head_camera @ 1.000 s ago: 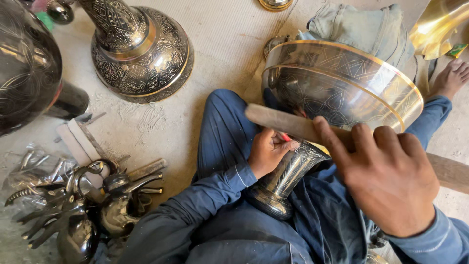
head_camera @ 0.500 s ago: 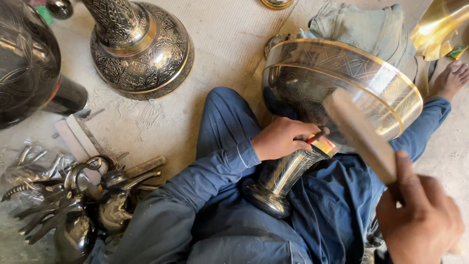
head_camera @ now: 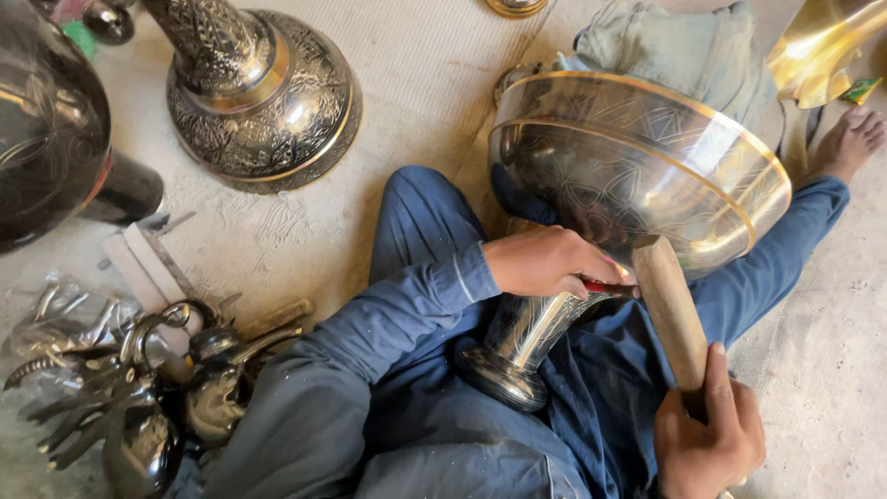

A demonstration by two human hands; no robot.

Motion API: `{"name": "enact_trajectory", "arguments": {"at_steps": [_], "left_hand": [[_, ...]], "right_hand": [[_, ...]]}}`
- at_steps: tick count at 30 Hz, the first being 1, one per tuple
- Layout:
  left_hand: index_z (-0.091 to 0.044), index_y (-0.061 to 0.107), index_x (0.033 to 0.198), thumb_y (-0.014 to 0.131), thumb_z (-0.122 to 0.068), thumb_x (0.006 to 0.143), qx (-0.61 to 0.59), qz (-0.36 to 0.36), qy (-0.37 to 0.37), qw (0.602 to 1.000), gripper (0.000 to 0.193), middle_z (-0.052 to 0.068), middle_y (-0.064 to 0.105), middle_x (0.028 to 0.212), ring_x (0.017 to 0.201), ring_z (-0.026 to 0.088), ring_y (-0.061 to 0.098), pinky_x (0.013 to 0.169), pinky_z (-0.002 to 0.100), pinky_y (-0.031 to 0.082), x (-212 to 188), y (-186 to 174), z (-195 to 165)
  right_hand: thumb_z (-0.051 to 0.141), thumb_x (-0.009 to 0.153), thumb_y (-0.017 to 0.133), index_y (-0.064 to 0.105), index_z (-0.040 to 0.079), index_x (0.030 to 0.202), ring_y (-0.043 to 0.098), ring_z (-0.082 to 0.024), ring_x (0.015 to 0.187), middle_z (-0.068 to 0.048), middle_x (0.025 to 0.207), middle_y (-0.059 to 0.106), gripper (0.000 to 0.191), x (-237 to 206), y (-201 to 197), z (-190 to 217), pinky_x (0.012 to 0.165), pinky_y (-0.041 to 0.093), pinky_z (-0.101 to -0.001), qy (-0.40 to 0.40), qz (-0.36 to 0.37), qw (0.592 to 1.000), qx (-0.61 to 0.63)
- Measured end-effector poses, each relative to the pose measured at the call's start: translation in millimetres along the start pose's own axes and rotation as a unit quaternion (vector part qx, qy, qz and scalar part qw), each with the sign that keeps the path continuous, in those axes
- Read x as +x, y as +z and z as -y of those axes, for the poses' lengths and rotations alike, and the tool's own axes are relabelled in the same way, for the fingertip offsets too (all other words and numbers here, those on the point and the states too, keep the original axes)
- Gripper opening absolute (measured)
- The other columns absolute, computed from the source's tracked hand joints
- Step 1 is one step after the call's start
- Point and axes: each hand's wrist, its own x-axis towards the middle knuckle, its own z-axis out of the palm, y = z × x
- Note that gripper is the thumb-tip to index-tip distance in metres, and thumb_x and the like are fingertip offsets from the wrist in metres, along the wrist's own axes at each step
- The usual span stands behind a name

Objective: The person sits on the floor and uses a chisel and wooden mallet to engrave a decorative pattern onto the neck of a large silver-colored metal vessel. They repeatedly tap the chisel to create fine lines and adjust the vessel's position as needed.

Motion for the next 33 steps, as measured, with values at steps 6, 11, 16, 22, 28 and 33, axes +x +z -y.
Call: {"name": "enact_trajectory", "arguments": {"at_steps": [6, 11, 16, 22, 28, 33], "left_hand": [[-0.015, 0.058, 0.135, 0.08, -0.016, 0.085, 0.014, -0.06, -0.051, 0.997, 0.055, 0.01, 0.072, 0.121, 0.112, 0.033, 0.07, 0.092, 0.04, 0.057, -6.4, 1.3, 5.0], [-0.016, 0.06, 0.135, 0.08, -0.017, 0.084, 0.002, -0.047, -0.06, 0.997, 0.055, 0.008, 0.072, 0.115, 0.106, 0.032, 0.072, 0.091, 0.04, 0.056, -7.3, 2.0, 7.5], [-0.018, 0.063, 0.135, 0.079, -0.018, 0.085, 0.011, -0.016, -0.063, 0.998, 0.053, 0.006, 0.073, 0.106, 0.099, 0.032, 0.073, 0.087, 0.04, 0.057, -5.0, 1.0, 6.4], [-0.017, 0.065, 0.132, 0.08, -0.017, 0.084, 0.004, -0.026, -0.066, 0.997, 0.051, 0.007, 0.074, 0.105, 0.097, 0.033, 0.073, 0.084, 0.041, 0.057, -2.9, 1.7, 5.1], [-0.016, 0.065, 0.133, 0.082, -0.016, 0.081, 0.027, -0.034, -0.076, 0.996, 0.055, 0.01, 0.074, 0.11, 0.102, 0.034, 0.072, 0.088, 0.042, 0.057, -4.8, 6.0, 7.1], [-0.016, 0.065, 0.131, 0.083, -0.016, 0.08, 0.01, -0.073, -0.035, 0.997, 0.054, 0.01, 0.074, 0.115, 0.108, 0.034, 0.072, 0.093, 0.041, 0.057, -5.1, 5.0, 6.8]], "right_hand": [[-0.007, 0.09, 0.071, 0.07, 0.004, 0.145, 0.061, -0.021, 0.068, -0.014, 0.085, 0.059, 0.056, 6.3, -1.3, -10.7, 0.07, 0.05, -0.0318, 0.043, 0.057, 0.997, -0.015], [-0.006, 0.091, 0.072, 0.063, -0.001, 0.145, 0.063, -0.024, 0.081, -0.016, 0.098, 0.062, 0.055, 6.7, -1.6, -9.6, 0.078, 0.051, -0.0317, -0.008, -0.018, 0.999, 0.033], [-0.011, 0.077, 0.075, 0.073, 0.003, 0.138, 0.065, -0.03, 0.075, -0.019, 0.093, 0.068, 0.062, 11.2, -6.6, -5.4, 0.074, 0.051, -0.0379, -0.097, -0.009, 0.99, -0.101], [-0.011, 0.085, 0.072, 0.069, -0.005, 0.139, 0.063, -0.026, 0.073, -0.02, 0.092, 0.065, 0.055, 12.5, -4.7, -3.6, 0.072, 0.049, -0.0335, -0.048, -0.004, 0.999, -0.021], [-0.012, 0.091, 0.066, 0.061, -0.003, 0.142, 0.064, -0.029, 0.088, -0.022, 0.109, 0.063, 0.052, 10.9, 0.3, -2.0, 0.083, 0.051, -0.0339, -0.077, -0.052, 0.993, 0.075], [-0.012, 0.083, 0.069, 0.068, -0.004, 0.138, 0.065, -0.032, 0.077, -0.021, 0.093, 0.065, 0.056, 15.5, -0.7, 6.3, 0.076, 0.052, -0.0381, -0.056, -0.032, 0.997, -0.041]]}}
